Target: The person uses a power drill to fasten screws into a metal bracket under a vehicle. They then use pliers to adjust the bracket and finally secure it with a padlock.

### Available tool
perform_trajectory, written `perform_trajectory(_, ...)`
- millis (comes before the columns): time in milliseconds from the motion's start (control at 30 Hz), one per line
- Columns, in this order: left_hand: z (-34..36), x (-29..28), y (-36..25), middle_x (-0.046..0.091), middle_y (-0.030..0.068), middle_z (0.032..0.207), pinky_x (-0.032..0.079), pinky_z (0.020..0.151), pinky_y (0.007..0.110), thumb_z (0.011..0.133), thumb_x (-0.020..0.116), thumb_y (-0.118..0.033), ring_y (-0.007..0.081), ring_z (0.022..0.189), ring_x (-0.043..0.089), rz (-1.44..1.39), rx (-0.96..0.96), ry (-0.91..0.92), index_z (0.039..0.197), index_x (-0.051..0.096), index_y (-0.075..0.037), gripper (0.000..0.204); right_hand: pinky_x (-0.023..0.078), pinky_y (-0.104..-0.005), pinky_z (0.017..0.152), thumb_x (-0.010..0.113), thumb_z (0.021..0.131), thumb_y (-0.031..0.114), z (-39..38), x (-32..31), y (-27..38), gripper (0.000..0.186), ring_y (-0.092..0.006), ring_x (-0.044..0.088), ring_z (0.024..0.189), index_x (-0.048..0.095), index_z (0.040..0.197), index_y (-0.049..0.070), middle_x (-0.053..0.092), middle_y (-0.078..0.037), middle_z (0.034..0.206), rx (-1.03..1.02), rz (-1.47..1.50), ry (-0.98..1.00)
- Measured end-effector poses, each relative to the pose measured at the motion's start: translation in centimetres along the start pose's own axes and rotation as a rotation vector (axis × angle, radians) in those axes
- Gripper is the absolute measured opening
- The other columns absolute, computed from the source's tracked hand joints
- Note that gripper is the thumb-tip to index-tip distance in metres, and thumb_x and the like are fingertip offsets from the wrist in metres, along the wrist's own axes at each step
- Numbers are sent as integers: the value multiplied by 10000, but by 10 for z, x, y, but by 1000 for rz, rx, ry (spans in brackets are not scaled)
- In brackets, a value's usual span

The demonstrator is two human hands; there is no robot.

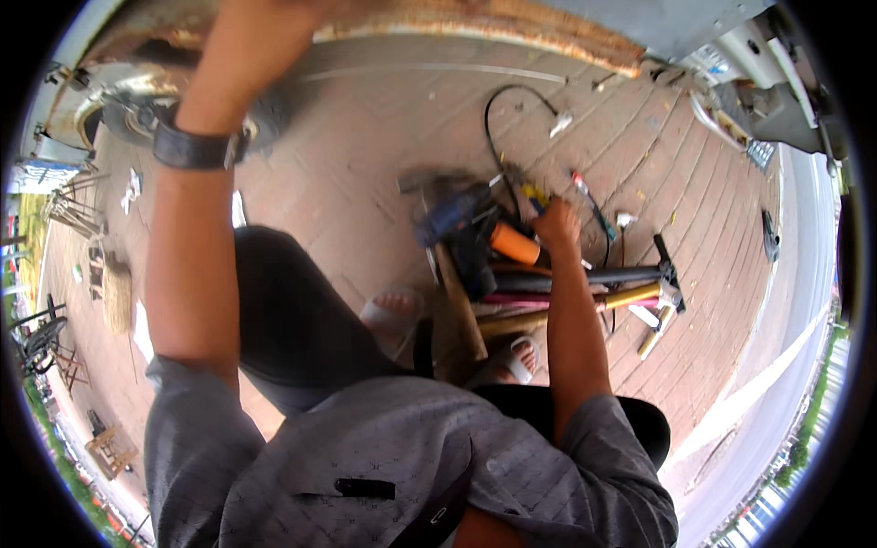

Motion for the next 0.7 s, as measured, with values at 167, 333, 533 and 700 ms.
perform_trajectory(167,3,10,19,720,152,891,505,781,304,915,661,-243,202,815,648,-203,91,-57,1072,698,59,342,520,-485,942,751,744,239,-5,4,-5,451,-412,646,1106,663,1138,39,676,-249,1158,32,29,-25)
perform_trajectory(333,-1,5,6,726,63,897,485,746,235,935,657,-148,81,814,609,-209,-1,-27,1103,699,68,277,514,-491,928,736,822,348,-8,-9,7,442,-435,650,1064,674,1080,-5,685,-259,1099,-93,148,-60)
perform_trajectory(533,-7,9,-16,710,49,861,478,705,243,929,668,-148,77,769,582,-246,29,-38,1092,700,74,277,509,-496,929,702,787,251,1,0,12,413,-451,638,1064,664,1106,-10,675,-288,1091,-122,245,-88)
perform_trajectory(700,-18,5,-37,698,45,818,476,686,256,926,677,-155,82,737,565,-182,70,-62,1079,705,60,265,513,-489,928,716,775,256,-6,-6,27,443,-446,635,1076,657,1118,-17,671,-296,1097,-158,294,-23)
Point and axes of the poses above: each hand's wrist, its own z-axis towards the middle knuckle, its own x-axis out of the palm, y = z × x, the point moved 2 cm from there along z, towards the middle knuckle
